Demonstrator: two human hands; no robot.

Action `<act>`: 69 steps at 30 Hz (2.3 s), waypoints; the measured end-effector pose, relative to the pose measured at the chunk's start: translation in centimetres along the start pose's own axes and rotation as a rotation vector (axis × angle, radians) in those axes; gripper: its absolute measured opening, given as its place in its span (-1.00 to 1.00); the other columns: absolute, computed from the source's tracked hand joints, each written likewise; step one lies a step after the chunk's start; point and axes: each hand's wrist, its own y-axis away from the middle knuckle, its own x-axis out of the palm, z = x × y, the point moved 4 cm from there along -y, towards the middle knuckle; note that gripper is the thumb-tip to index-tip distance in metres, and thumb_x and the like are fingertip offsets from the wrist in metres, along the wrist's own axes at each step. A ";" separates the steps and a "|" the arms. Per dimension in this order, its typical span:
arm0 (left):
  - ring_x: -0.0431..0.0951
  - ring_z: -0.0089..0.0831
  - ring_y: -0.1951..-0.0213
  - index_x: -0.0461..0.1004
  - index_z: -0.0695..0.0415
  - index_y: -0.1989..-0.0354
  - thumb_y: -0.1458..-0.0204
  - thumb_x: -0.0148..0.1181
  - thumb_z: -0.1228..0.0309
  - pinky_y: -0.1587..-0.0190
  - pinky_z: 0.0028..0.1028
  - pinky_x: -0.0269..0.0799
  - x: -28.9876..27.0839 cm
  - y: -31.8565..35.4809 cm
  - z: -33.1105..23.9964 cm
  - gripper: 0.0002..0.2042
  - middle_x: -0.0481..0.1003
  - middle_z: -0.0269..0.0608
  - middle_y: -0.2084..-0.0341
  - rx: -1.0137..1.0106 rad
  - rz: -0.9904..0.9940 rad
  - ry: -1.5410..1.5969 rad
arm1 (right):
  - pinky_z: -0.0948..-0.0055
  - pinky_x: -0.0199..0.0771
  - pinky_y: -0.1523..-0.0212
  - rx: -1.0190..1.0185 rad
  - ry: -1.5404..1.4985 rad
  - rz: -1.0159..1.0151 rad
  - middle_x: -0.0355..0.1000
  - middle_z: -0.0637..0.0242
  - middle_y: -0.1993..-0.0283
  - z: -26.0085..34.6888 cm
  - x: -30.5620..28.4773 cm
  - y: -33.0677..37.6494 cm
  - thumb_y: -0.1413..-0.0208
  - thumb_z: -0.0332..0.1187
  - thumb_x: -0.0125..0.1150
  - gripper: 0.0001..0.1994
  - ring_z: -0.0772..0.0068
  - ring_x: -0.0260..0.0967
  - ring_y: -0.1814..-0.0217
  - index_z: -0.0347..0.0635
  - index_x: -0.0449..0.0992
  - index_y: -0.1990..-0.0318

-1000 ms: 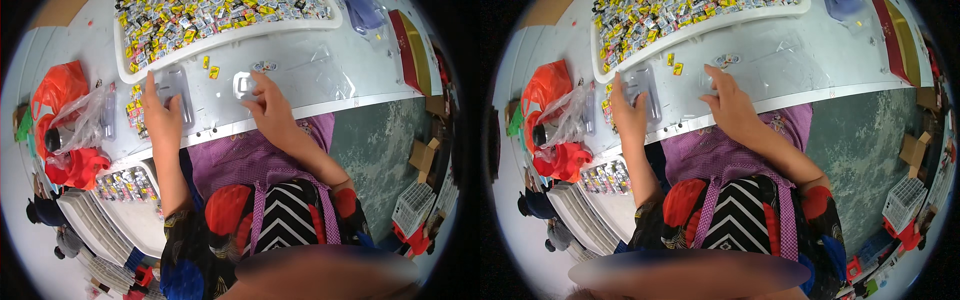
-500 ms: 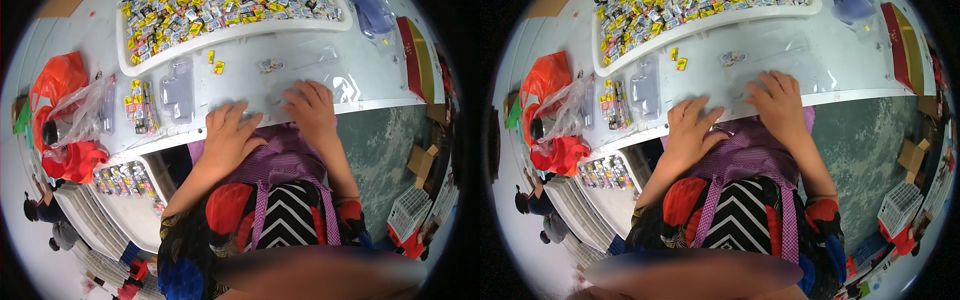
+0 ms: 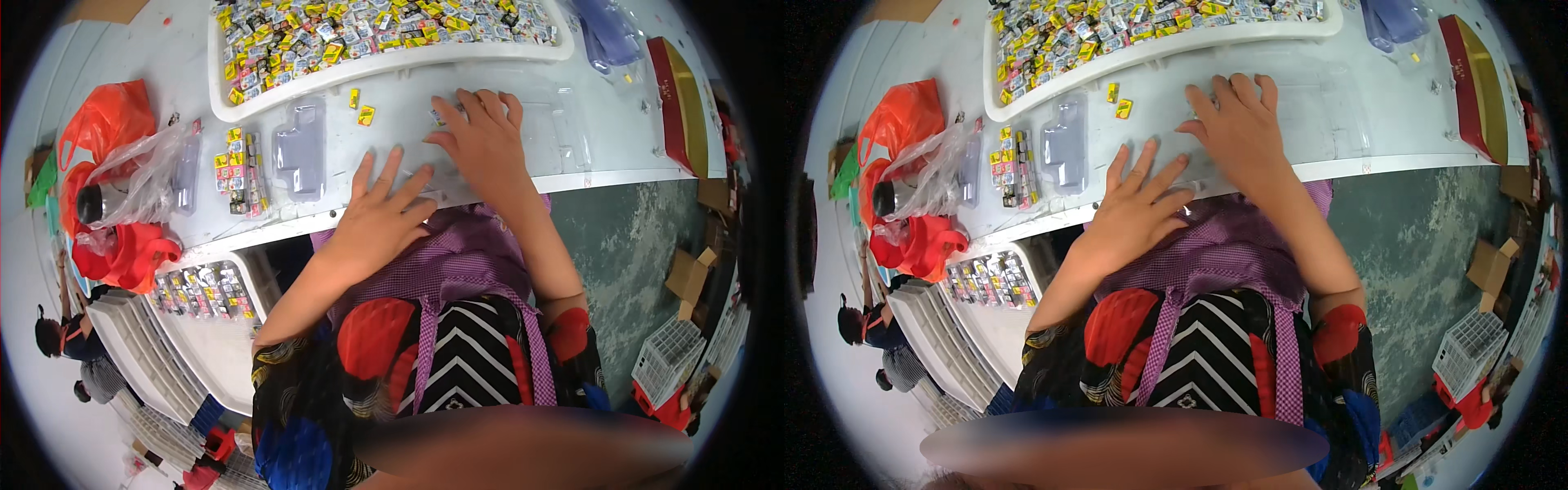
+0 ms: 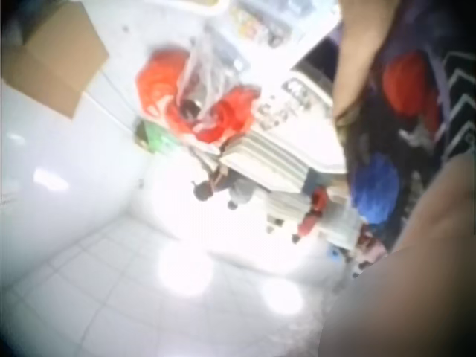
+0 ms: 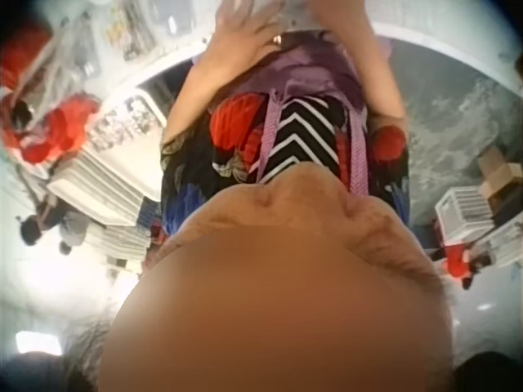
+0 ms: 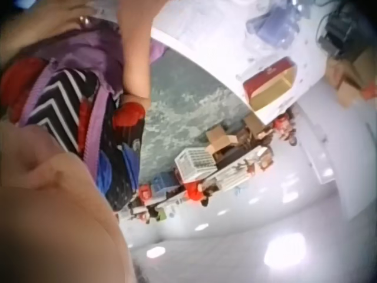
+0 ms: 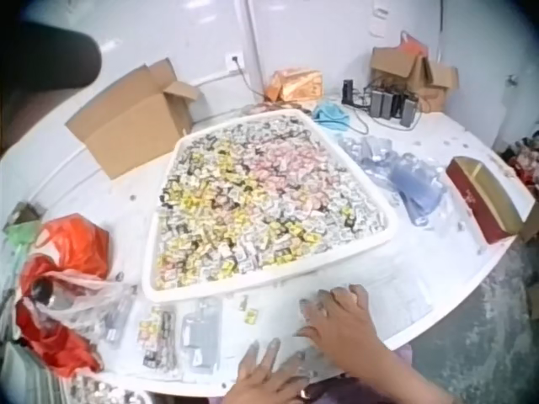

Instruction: Picking small colorful items from a bulk tray and arranging them into clear plastic packaging trays.

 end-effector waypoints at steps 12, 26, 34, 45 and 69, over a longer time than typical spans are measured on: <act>0.12 -0.21 -0.32 0.55 0.08 0.39 0.30 0.16 0.67 -0.34 0.05 -0.20 -2.3 0.4 4.2 -0.75 0.53 -0.35 0.07 0.073 0.041 0.161 | 0.16 0.11 -0.15 -0.117 -0.287 -0.030 0.43 0.39 0.17 -0.7 1.0 -1.1 0.06 -0.47 0.23 -0.72 0.30 0.33 0.06 -0.09 0.49 0.13; 0.35 -0.25 -0.19 0.51 0.17 0.51 0.27 0.13 0.69 -0.33 -0.09 0.05 -2.3 0.8 5.9 -0.85 0.57 -0.28 0.15 0.088 0.033 0.318 | 0.19 0.26 0.08 -0.054 -0.360 -0.066 0.36 0.33 0.24 2.9 4.1 0.0 0.10 -0.49 0.26 -0.73 0.20 0.28 0.15 -0.12 0.50 0.17; 0.39 -0.29 -0.14 0.56 0.10 0.35 0.26 0.09 0.72 -0.32 -0.15 0.04 -2.8 0.9 6.7 -0.71 0.53 -0.24 0.09 0.088 -0.016 0.312 | 0.22 0.23 0.10 -0.046 -0.159 -0.013 0.35 0.36 0.25 2.4 3.5 0.3 0.09 -0.43 0.25 -0.71 0.24 0.27 0.14 -0.09 0.53 0.12; 0.44 -0.01 0.25 0.52 0.14 0.15 0.01 0.09 0.55 0.09 -0.22 0.39 -2.8 -4.2 8.9 -0.76 0.52 -0.03 0.25 -0.262 -0.374 -0.064 | 0.26 0.15 -0.03 -0.041 0.130 0.227 0.44 0.36 0.12 -1.9 1.6 -1.5 0.07 -0.56 0.08 -0.64 0.32 0.27 0.03 -0.16 0.49 0.04; 0.52 -0.05 0.32 0.53 0.21 0.23 0.03 0.12 0.58 0.26 -0.28 0.45 -3.1 -2.7 8.3 -0.82 0.50 -0.04 0.38 -0.406 -0.644 0.391 | 0.25 0.28 0.05 -0.075 -0.352 -0.091 0.37 0.27 0.18 2.4 4.1 0.9 0.13 -0.59 0.19 -0.76 0.17 0.28 0.12 -0.17 0.51 0.23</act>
